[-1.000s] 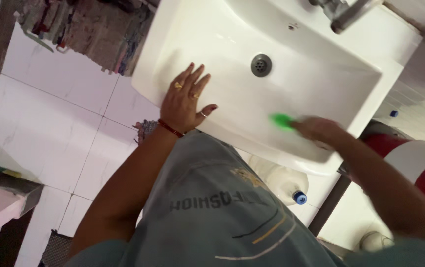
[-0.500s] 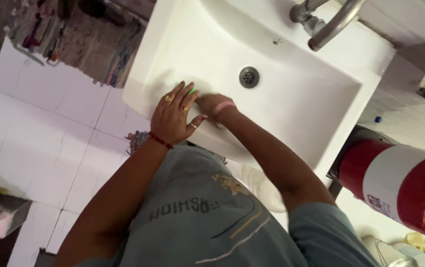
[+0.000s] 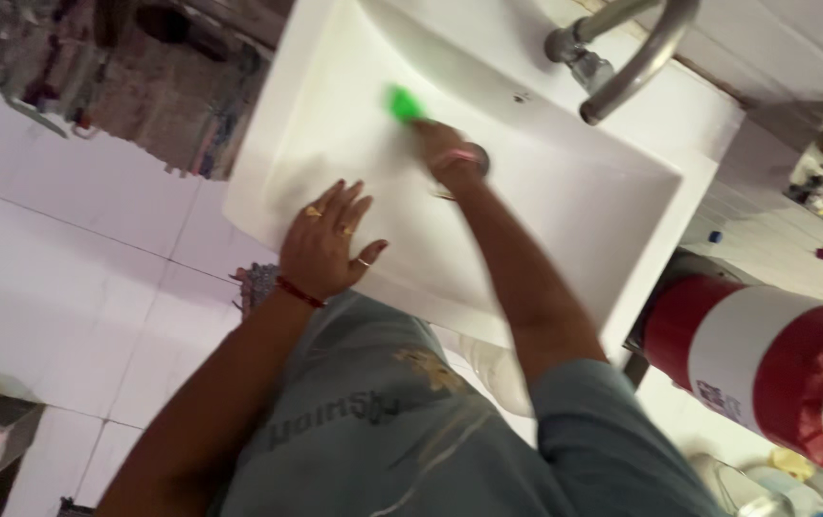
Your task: The person scrubs a white bathroom sink using a green brush and running water. They repeatedly scrub the basin, the faucet, and the drain area, then rinse the brush and the sink surfaces to remove residue.
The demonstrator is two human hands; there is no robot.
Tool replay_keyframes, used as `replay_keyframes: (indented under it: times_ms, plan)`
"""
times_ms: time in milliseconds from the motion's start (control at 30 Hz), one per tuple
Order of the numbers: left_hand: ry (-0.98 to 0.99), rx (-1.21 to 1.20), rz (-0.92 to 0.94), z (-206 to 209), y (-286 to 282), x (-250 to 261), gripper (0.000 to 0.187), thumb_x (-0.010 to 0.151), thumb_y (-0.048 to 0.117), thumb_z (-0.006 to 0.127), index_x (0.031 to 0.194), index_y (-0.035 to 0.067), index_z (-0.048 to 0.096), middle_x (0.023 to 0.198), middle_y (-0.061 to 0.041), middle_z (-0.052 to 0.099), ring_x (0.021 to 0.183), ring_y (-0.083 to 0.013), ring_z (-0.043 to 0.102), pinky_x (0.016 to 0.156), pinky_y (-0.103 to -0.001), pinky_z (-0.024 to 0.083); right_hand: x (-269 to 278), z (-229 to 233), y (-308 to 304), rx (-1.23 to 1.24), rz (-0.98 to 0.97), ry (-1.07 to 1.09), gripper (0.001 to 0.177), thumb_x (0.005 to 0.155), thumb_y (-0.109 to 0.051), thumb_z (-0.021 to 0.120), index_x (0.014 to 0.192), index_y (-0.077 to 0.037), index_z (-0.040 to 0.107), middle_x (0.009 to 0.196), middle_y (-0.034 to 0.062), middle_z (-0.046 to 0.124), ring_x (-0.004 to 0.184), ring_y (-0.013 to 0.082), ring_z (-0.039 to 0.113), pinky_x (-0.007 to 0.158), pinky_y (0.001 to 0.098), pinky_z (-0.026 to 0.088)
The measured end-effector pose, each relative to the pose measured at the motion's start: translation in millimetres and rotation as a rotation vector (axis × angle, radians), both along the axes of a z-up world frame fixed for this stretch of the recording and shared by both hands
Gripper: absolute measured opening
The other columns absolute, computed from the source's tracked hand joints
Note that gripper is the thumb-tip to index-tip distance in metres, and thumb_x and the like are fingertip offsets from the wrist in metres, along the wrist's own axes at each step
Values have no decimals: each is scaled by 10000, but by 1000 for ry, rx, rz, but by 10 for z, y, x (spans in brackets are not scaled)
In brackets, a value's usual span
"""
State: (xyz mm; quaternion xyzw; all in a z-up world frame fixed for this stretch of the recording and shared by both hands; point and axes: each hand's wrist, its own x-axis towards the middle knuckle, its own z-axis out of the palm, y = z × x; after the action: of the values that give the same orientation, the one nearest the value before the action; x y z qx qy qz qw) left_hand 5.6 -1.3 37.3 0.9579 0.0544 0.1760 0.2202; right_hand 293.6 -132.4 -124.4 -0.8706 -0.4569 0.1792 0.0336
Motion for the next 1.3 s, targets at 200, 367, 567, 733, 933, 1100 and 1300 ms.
replay_keyframes:
  times_ms: [200,367,567,733,933,1100,1300]
  plan:
    - [2,-68,7,74,-5,-15,561,1017,514,587,1311,41,653,1417,-163,617,1349,-356,564,1056,-477,483,253,684,-270,-309,-366,74,370,1099,-289,382,1393,-240,601,1245,150,694,1118,347,696,962,470,546]
    - [-42,-79,-8,52,27,13,537,985,500,623,1236,29,673,1376,-162,636,1309,-356,583,1008,-462,500,277,1286,-1445,-573,-679,-106,450,1101,-471,365,1262,-199,686,1236,149,690,1144,360,656,926,500,517]
    - [-49,-89,-7,73,11,-23,486,1000,459,635,1214,26,695,1382,-162,638,1293,-348,599,1004,-466,516,217,1665,-582,-164,-314,-480,473,1057,-558,491,1058,-166,757,929,93,765,853,321,737,671,473,564]
    - [-10,-71,-6,66,-19,-45,494,1006,472,620,1211,31,701,1403,-156,630,1290,-348,601,982,-466,517,317,1911,-486,-323,-239,-422,445,1107,-497,461,1099,-114,687,836,113,756,742,310,744,605,458,564]
    - [-54,-95,-6,52,27,-24,512,1005,492,602,1206,30,694,1389,-152,627,1279,-342,610,983,-460,513,330,2137,-2015,-618,-615,-417,619,1118,-597,322,1106,-141,739,917,158,764,867,344,730,721,512,558]
    - [-72,-90,8,67,10,-24,489,986,461,645,1211,28,686,1355,-147,641,1240,-343,618,978,-451,504,142,1290,-1867,-333,-509,-421,314,1041,-267,421,1106,-190,718,872,160,752,758,392,732,575,551,552]
    - [-53,-108,20,111,-22,-2,422,946,410,681,1160,47,688,1295,-144,677,1184,-332,640,953,-452,510,-461,595,-1034,-137,-76,2,331,1072,-373,487,1273,-227,706,1153,146,730,1032,321,704,902,452,560]
